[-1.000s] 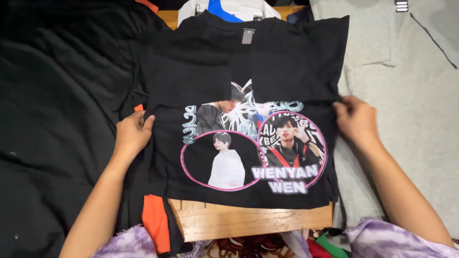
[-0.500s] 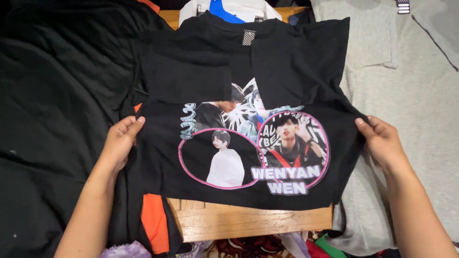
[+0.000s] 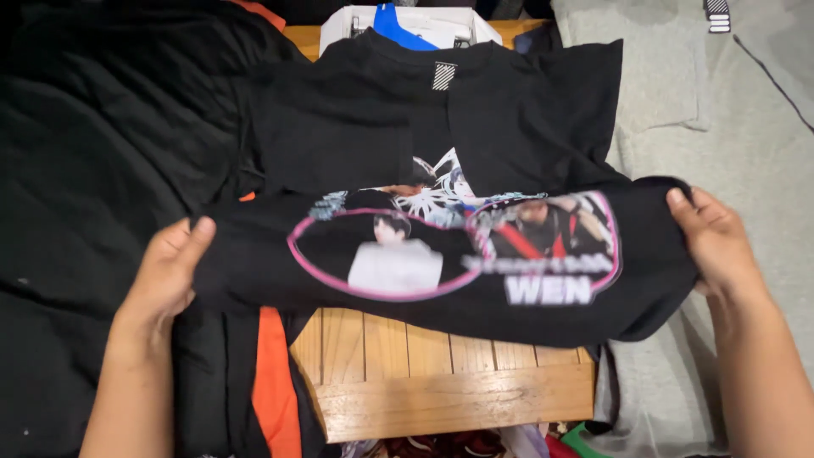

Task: The person smooths a black graphic t-shirt on a wooden table, then uses a blue hot glue gun to apply adhesive to a small fabric strip on the collar. After setting the glue gun aside, the person folds the t-shirt sleeves and body into a compact rectangle.

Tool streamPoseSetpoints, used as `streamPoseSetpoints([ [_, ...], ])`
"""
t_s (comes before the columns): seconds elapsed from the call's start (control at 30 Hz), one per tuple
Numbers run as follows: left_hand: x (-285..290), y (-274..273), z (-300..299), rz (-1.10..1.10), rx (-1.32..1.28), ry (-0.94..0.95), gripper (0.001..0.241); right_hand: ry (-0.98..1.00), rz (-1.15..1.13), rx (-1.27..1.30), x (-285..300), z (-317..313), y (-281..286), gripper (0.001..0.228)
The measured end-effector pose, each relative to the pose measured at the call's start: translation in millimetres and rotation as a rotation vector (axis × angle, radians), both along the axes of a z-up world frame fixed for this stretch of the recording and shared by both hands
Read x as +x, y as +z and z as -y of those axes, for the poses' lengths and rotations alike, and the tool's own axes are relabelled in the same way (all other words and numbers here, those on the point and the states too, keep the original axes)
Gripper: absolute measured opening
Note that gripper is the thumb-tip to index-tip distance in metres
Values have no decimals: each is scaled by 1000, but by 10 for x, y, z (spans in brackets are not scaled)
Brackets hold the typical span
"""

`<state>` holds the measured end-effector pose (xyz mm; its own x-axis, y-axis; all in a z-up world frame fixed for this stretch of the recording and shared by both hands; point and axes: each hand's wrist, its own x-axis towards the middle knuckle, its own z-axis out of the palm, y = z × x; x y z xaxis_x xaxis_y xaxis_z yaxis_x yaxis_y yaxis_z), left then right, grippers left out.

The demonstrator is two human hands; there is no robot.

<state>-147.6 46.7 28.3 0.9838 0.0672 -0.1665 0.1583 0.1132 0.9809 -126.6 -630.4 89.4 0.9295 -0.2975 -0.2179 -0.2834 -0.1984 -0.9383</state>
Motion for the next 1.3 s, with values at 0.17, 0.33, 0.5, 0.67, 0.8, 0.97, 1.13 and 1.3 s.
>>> streamPoseSetpoints([
  [0.17,713,424,194,143,147,132,32,-147,48,39,784,33,286,16],
  [0.33,1634,-138,310,289,324,250,55,-110,116,97,1383,-340,127,25],
  [0.5,1460,-183,483,-141,278,167,68,34,141,-115,1228,-494,-29,41],
  [0.67,1168,294,592,-293,552,-30,43,163,-130,-253,1005,-689,311,22],
  [0.8,1195,54,430,-141,278,-46,16,228,-86,-564,1106,-333,-9,51],
  [0.97,1075,350,133,70,355,-15,24,161,212,-281,1030,15,80,31],
  [1.13,868,723,-128,408,733,53,53,235,795,-542,850,212,311,28],
  [1.3,832,989,345,658,382,15,58,440,940,-337,782,-183,476,48],
])
